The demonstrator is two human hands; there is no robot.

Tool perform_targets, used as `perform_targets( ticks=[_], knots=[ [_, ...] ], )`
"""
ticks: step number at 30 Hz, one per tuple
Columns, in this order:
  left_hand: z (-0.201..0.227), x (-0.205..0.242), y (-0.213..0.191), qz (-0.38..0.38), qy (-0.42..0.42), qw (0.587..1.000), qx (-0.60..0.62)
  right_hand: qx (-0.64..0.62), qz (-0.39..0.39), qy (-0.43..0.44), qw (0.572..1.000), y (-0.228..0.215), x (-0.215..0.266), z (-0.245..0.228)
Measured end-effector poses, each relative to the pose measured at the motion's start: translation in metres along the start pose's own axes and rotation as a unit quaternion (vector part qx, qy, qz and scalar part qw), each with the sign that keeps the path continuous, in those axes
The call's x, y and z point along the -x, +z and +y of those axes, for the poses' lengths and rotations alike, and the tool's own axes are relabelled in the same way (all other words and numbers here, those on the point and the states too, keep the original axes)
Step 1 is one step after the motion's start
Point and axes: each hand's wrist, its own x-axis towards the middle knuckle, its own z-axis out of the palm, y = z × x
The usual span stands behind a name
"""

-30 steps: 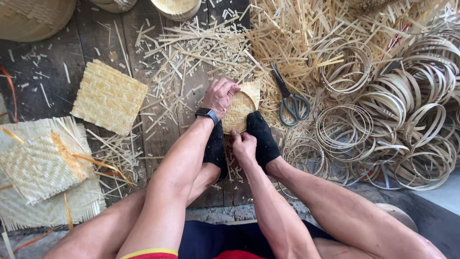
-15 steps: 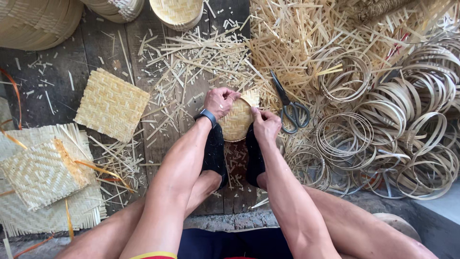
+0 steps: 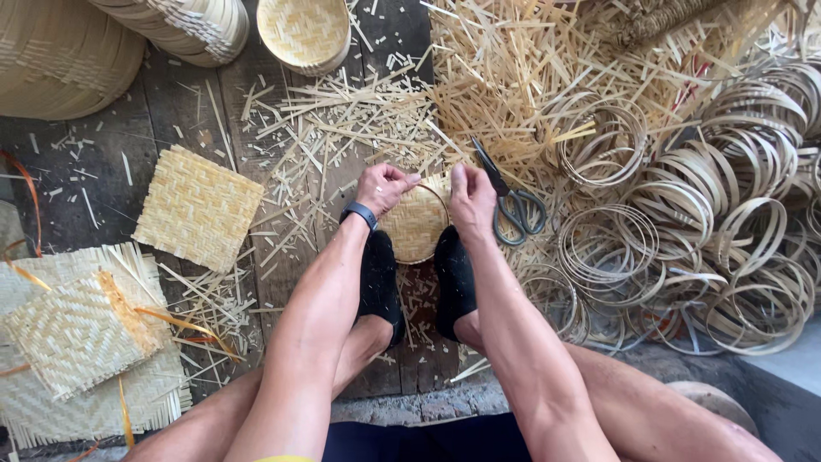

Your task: The person assembles a circular woven bamboo lid by hand and uses scissors to trim excess strips around the edge.

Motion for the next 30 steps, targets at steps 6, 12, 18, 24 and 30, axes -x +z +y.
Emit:
perform_targets(
  ticks=[6, 12, 18, 24, 30],
  knots=[
    [-0.023, -0.013, 0.004, 0.041, 0.034, 0.997, -0.061, 0.212, -0.098, -0.014, 0.972, 0.071, -0.015, -0.003],
    [-0.024, 0.001, 0.008, 0.140, 0.115, 0.981, 0.073, 0.217, -0.148, -0.026, 0.965, 0.056, -0.010, -0.014],
    [-0.044, 0.087, 0.007, 0.375, 0.134, 0.909, -0.123, 0.242, -0.170, -0.013, 0.955, 0.043, 0.002, -0.041],
    [-0.057, 0.078, -0.003, 0.232, -0.079, 0.969, -0.023, 0.255, -0.162, 0.023, 0.953, 0.050, 0.001, -0.051],
    [-0.082, 0.061, -0.016, 0.137, -0.119, 0.954, 0.239, 0.107, -0.170, 0.024, 0.979, 0.051, -0.004, -0.043]
  ],
)
